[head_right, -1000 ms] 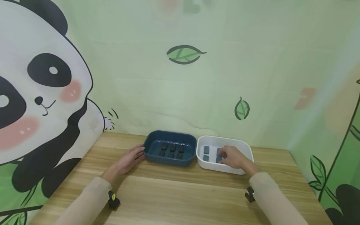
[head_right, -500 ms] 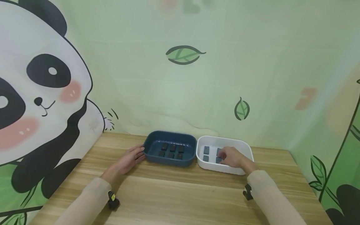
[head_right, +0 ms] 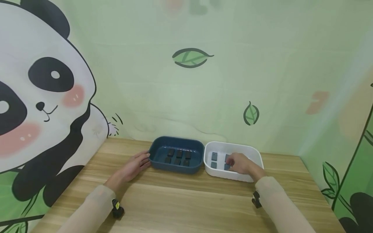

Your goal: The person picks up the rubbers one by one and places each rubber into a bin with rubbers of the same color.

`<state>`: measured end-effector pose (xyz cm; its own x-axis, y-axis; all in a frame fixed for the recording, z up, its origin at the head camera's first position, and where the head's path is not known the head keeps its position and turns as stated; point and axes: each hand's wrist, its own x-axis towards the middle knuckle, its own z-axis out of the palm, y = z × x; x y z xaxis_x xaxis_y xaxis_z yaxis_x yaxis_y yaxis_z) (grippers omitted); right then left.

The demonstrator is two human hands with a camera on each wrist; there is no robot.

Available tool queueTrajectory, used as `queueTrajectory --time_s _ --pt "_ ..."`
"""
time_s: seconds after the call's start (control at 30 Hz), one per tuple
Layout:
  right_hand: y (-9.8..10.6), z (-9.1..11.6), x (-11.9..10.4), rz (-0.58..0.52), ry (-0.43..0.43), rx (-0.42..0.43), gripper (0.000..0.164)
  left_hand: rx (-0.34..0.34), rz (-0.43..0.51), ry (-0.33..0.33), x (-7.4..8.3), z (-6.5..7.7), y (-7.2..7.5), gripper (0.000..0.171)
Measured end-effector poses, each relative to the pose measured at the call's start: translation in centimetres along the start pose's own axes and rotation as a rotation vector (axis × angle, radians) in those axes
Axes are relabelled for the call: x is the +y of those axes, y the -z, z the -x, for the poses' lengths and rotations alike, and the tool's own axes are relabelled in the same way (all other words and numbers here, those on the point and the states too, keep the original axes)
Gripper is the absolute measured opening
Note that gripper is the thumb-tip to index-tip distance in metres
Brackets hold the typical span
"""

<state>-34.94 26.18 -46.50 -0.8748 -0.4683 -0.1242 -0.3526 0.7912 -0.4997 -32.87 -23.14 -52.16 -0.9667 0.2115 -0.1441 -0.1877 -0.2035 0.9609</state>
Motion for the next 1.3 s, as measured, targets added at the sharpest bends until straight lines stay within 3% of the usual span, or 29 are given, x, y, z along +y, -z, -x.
queueTrajectory --time_s 0.4,0.63,0.9,1.13,1.3 --pt "-0.2 -0.1 -0.2 -0.026 -0.023 -0.018 0.025 -0.001 -0.036 -0.005 -0.2 0.5 0.1 0.062" --pt "0.1 -0.4 0.1 -0.014 -0.017 -0.008 0.026 0.012 -0.008 -0.014 -0.1 0.3 -0.1 0.063" --pt "0.0 0.0 0.4 -0.047 -0.036 -0.017 0.027 -0.029 -0.026 -0.011 0.1 0.1 -0.1 0.062" --pt "1.0 0.3 -0.1 -0.033 0.0 -0.044 0.028 -0.005 0.001 0.008 0.5 -0.4 0.0 0.061" --pt "2.4 2.1 0.0 -0.035 0.064 0.004 0.034 -0.027 0.03 0.01 1.1 -0.2 0.5 0.058"
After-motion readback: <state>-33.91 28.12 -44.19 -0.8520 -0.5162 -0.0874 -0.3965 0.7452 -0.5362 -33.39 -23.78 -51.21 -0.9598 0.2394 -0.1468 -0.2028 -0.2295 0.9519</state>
